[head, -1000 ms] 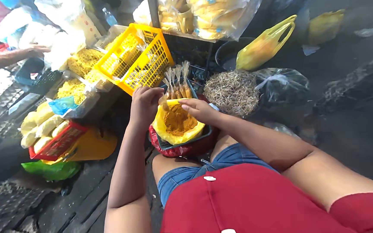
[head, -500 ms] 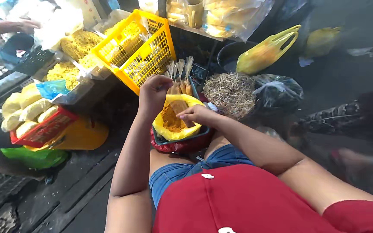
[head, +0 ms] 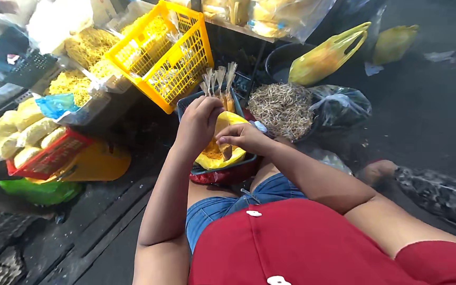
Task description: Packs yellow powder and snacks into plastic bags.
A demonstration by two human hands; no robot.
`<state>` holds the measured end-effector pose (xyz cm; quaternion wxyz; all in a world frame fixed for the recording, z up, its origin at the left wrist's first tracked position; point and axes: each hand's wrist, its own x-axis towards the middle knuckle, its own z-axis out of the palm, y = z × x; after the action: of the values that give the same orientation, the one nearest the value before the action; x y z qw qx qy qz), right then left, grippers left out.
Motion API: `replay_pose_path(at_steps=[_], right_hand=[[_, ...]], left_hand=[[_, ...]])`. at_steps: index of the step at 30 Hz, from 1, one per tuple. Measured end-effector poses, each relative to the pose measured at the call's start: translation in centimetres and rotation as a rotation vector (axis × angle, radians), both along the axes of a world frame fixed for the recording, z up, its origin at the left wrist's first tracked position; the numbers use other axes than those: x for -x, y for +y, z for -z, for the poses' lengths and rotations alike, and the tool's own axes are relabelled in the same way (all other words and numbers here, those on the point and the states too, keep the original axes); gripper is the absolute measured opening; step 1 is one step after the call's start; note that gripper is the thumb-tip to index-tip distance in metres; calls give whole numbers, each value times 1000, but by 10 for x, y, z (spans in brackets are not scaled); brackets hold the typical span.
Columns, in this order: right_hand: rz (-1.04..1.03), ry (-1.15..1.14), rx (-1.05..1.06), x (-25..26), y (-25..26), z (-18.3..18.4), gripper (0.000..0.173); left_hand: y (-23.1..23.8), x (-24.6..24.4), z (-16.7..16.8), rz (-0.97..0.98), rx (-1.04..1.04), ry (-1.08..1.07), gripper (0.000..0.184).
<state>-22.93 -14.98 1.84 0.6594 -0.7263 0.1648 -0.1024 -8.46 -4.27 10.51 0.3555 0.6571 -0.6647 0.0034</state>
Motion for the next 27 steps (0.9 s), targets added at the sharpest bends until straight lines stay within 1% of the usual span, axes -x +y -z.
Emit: replay_pose_path(at_steps=[2, 5, 7, 9, 12, 14, 16, 17, 18, 19, 20, 22, 23, 25, 26, 27], right_hand=[[-2, 9, 65, -5, 0, 4, 16], [6, -31, 256, -7, 10, 8, 34], [63, -81, 422, -8, 19, 13, 37], [55, -47, 507, -8, 25, 16, 41], [-39, 97, 453, -3, 28, 14, 48], [-91, 184, 398, 6, 31, 12, 47], [-103, 229, 376, 15, 32, 14, 46], [-114, 247, 364, 19, 30, 15, 45], [-129, 259, 344, 22, 27, 15, 45], [-147, 261, 310, 25, 25, 16, 43], [-161, 229, 272, 29, 23, 17, 38], [-163, 92, 181, 40, 26, 25, 20], [-177, 93, 157, 45, 28, 23, 17], [-242, 248, 136, 54, 23, 4, 25], [-256, 305, 100, 59, 17, -5, 32], [-270, 318, 60, 65, 9, -12, 36]], left_hand=[[2, -5, 4, -24, 21, 17, 13], [6, -12, 12, -85, 92, 16, 15], [9, -15, 19, -147, 151, 28, 19], [11, -18, 27, -210, 189, 75, 21], [12, -23, 38, -281, 190, 146, 22], [11, -25, 46, -327, 113, 177, 22], [8, -23, 56, -394, 50, 124, 23], [7, -17, 60, -420, 48, 38, 24], [6, -8, 65, -405, 69, -71, 27], [6, 3, 72, -330, 107, -170, 29], [6, 16, 79, -208, 136, -255, 31], [8, 36, 94, 38, 101, -335, 38], [9, 40, 102, 115, 51, -302, 44], [11, 43, 110, 167, -47, -150, 48], [12, 43, 112, 172, -44, -117, 50], [13, 43, 115, 186, 1, -118, 54]])
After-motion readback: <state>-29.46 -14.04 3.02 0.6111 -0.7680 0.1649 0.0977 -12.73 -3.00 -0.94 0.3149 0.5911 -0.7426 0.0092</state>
